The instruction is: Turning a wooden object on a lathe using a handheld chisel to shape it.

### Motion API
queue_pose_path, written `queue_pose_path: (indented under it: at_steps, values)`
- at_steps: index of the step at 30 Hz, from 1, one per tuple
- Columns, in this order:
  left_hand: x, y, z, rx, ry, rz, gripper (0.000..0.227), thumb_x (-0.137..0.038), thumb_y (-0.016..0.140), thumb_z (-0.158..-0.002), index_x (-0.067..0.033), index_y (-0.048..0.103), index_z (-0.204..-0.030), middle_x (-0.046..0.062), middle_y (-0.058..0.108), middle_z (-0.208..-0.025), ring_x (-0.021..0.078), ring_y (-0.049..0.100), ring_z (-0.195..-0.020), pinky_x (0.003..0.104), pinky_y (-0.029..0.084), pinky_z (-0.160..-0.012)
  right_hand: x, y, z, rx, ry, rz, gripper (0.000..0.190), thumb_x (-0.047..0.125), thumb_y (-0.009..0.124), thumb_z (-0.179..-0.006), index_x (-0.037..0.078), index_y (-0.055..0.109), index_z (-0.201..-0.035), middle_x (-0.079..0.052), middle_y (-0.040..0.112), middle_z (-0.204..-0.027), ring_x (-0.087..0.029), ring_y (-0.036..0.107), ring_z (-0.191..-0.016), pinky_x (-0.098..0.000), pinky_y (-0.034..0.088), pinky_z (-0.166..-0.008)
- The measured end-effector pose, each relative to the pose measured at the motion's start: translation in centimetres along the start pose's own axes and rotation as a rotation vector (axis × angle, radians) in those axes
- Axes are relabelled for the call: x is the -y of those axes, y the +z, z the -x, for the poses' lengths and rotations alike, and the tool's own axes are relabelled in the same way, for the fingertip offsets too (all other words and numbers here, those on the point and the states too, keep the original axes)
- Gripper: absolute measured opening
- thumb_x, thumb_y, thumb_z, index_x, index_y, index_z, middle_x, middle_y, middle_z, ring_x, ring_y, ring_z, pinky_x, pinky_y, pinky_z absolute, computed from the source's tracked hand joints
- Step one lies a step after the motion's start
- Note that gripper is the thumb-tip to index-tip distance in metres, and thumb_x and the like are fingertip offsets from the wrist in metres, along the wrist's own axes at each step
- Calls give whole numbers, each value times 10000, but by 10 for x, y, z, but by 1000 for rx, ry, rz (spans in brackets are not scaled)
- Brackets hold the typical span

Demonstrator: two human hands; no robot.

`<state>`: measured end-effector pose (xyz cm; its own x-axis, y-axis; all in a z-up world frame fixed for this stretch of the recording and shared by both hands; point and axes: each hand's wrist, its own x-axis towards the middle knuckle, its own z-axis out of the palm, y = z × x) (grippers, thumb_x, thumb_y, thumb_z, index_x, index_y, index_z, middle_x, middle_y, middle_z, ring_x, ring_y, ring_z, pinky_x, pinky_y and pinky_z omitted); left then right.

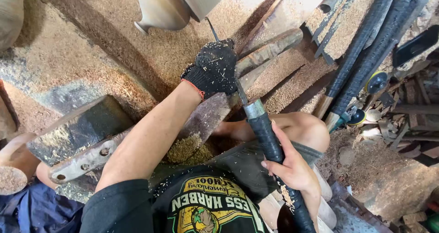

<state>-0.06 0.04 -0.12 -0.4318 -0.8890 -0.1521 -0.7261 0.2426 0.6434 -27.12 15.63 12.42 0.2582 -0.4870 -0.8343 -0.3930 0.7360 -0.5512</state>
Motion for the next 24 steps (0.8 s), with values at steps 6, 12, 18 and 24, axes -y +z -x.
queue_pose_path:
  at_steps: [6, 12, 18, 24]
  values:
    - [1, 5, 3, -6, -21, -23, 383, -293, 853, -475, -27, 723, -718, 238, 638, -902, 419, 662, -824, 495, 557, -755, 1, -11, -2, 11, 8, 98, 1050, -96, 706, -786, 221, 169, -1631, -51, 619, -838, -110, 606, -581, -269, 513, -522]
    - [3, 12, 4, -55, -28, -12, 375, -294, 847, -480, -27, 713, -707, 244, 633, -875, 429, 658, -801, 504, 557, -737, 9, -19, -4, 10, 33, 149, 1042, -101, 700, -788, 215, 176, -1632, -53, 648, -888, -94, 603, -601, -259, 508, -532]
    - [6, 18, 6, -92, -30, -29, 392, -300, 842, -482, -21, 711, -723, 251, 639, -878, 437, 662, -799, 514, 556, -731, 1, -34, -8, 75, -42, 160, 1041, -110, 699, -789, 182, 170, -1638, -46, 626, -1106, -82, 583, -643, -252, 508, -547]
    - [1, 12, 5, -48, -104, -8, 457, -309, 842, -498, 5, 703, -800, 253, 650, -891, 437, 667, -830, 507, 563, -774, 5, -40, -12, 60, -59, 211, 1077, -114, 716, -764, 186, 182, -1650, -58, 590, -1248, -97, 600, -665, -256, 525, -558]
